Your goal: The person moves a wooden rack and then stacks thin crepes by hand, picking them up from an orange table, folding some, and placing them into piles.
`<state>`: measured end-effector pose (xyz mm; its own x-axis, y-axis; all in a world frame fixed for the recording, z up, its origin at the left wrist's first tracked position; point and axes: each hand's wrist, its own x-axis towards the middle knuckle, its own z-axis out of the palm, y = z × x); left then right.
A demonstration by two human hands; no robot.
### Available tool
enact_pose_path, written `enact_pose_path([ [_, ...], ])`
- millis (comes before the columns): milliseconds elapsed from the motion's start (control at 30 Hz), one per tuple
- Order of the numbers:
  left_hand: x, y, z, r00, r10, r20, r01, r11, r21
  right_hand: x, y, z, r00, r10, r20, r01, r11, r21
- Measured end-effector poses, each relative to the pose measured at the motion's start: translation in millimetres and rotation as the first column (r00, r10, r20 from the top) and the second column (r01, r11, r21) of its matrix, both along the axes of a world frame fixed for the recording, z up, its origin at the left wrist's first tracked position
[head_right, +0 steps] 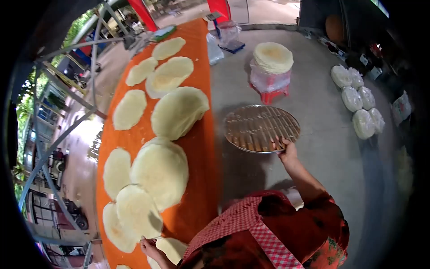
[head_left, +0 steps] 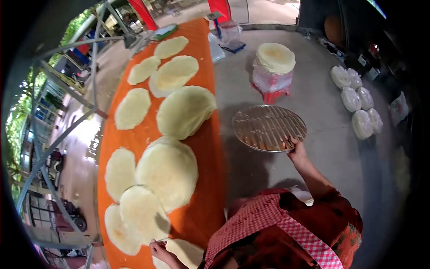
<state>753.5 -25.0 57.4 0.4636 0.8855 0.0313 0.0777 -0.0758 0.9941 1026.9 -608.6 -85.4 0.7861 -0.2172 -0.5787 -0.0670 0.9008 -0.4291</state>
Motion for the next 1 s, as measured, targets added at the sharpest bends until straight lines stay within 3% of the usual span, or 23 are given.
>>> enact_pose_path([
  [100, 91, -33, -5, 0.981, -0.180, -0.076, 0.183, 0.982, 0.040, 92, -5, 30, 0.999, -0.035, -0.019, 0.035, 0.999, -0.008],
  [200, 191, -47, -19, 0.975, -0.211, -0.067, 0.216, 0.973, 0.086, 192, -18, 37, 0.997, 0.033, 0.067, -0.029, 0.998, -0.064],
  [233, 229, -54, -19, 0.980, -0.186, -0.067, 0.187, 0.982, 0.007, 226, -22, 38, 0.997, 0.025, 0.071, -0.017, 0.994, -0.108],
  [333, 356, -74, -25, 0.979, -0.199, -0.043, 0.201, 0.978, 0.050, 312, -54, 25, 0.980, 0.101, 0.174, -0.092, 0.994, -0.060],
  [400, 451, -97, -45, 0.984, -0.173, -0.047, 0.171, 0.984, -0.038, 361, -65, 58, 1.000, 0.014, 0.016, -0.013, 0.994, -0.105],
  [467, 547, -134, -67, 0.886, -0.443, 0.138, 0.443, 0.896, 0.035, 407, -97, 51, 0.995, 0.101, 0.026, -0.097, 0.989, -0.114],
  [500, 598, -169, -60, 0.897, -0.441, 0.027, 0.441, 0.893, -0.085, 427, -113, 58, 0.994, 0.109, 0.020, -0.106, 0.986, -0.131],
  [567, 678, -213, -54, 0.771, -0.618, -0.154, 0.612, 0.786, -0.086, 445, -117, 68, 0.997, 0.079, 0.023, -0.074, 0.985, -0.159],
  [633, 757, -255, -45, 0.638, -0.770, -0.005, 0.766, 0.635, -0.104, 483, -126, 82, 0.998, 0.048, 0.038, -0.040, 0.981, -0.189],
  [667, 795, -271, -44, 0.602, -0.798, 0.003, 0.790, 0.595, -0.146, 517, -139, 78, 0.996, 0.059, 0.069, -0.045, 0.981, -0.188],
  [700, 833, -282, -41, 0.580, -0.814, -0.033, 0.811, 0.581, -0.072, 543, -152, 74, 0.994, 0.073, 0.086, -0.056, 0.980, -0.189],
  [733, 860, -292, -39, 0.557, -0.826, -0.083, 0.829, 0.560, -0.011, 562, -164, 66, 0.993, 0.085, 0.088, -0.067, 0.980, -0.186],
  [800, 895, -315, -39, 0.672, -0.736, -0.088, 0.732, 0.677, -0.073, 628, -186, 47, 0.996, 0.087, 0.037, -0.077, 0.974, -0.213],
  [867, 943, -329, -42, 0.786, -0.617, -0.016, 0.610, 0.780, -0.139, 702, -193, 30, 0.985, 0.131, 0.109, -0.112, 0.980, -0.163],
  [933, 969, -333, -52, 0.794, -0.607, -0.025, 0.584, 0.775, -0.243, 776, -187, 27, 0.981, 0.136, 0.141, -0.125, 0.989, -0.083],
  [1000, 994, -336, -37, 0.776, -0.619, -0.123, 0.586, 0.779, -0.223, 849, -178, 35, 0.975, 0.157, 0.157, -0.150, 0.987, -0.054],
])
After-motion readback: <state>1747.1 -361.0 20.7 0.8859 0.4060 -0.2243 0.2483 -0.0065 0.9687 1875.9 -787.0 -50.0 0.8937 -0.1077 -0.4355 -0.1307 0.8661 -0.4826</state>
